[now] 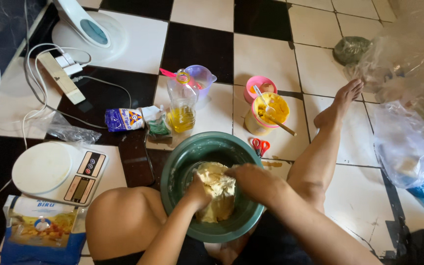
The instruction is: The person kneads dough in a bowl by hand. They use both hands to press, pull, and turn the dough mixture repeatedly inside a green plastic bowl.
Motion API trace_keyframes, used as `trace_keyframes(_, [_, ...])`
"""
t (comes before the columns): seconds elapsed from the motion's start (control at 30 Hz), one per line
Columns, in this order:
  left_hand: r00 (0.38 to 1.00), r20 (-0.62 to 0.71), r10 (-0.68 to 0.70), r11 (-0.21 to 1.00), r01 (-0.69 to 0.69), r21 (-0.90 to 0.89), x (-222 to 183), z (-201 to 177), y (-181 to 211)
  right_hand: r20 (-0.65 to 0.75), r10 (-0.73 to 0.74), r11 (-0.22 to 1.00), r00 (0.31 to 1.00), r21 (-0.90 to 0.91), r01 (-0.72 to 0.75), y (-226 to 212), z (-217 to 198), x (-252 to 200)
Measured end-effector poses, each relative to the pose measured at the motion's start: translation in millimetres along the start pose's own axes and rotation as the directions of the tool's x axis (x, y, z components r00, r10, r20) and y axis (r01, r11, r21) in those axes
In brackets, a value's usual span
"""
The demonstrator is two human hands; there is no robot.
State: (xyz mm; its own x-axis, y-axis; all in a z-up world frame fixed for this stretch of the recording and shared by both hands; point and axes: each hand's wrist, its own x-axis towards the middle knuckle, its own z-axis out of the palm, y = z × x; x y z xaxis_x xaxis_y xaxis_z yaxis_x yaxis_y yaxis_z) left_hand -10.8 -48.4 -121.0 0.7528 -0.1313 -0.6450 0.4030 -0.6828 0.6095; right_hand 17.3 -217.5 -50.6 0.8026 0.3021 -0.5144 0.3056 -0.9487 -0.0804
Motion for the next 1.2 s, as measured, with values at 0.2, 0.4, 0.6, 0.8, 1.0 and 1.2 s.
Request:
trace_keyframes(0.2, [0.997, 0.061, 0.039, 0.997, -0.035, -0.065, -45.3, -20.2, 30.8, -0.157, -0.003, 0.97, 0.988, 0.239, 0.041, 33.2, 10.8, 25.2])
trace_keyframes(0.4, [0.887, -0.305, 0.347, 0.935, -0.301, 0.186, -70.6, -98.4, 68.0, -0.08, -0.045, 0.949, 0.996, 0.308, 0.067, 32.5, 27.9, 34.4])
trace_keyframes(0.6, [0.991, 0.015, 0.133, 0.892, -0.127, 0.435, 6.9, -36.0, -5.0, 0.118, -0.002, 0.982, 0.993, 0.189, -0.021, 24.4, 101.8, 52.1])
trace_keyframes(0.8, [0.998, 0.061, 0.024, 0.877, -0.05, 0.478, 1.7, 11.6, -10.7, 0.128, 0.046, 0.965, 0.991, 0.25, -0.077, 0.5, 123.3, 36.3])
trace_keyframes(1.0, [0.999, -0.003, -0.041, 0.911, 0.039, 0.41, 31.6, 62.7, -45.5, 0.097, 0.052, 0.998, 0.994, 0.035, -0.055, -10.0, 230.4, 83.2])
trace_keyframes(1.2, [0.999, -0.04, -0.029, 0.964, 0.039, 0.263, 67.9, 75.4, -64.2, 0.111, 0.214, 0.902, 0.971, 0.359, -0.24, -12.5, 219.6, 87.5])
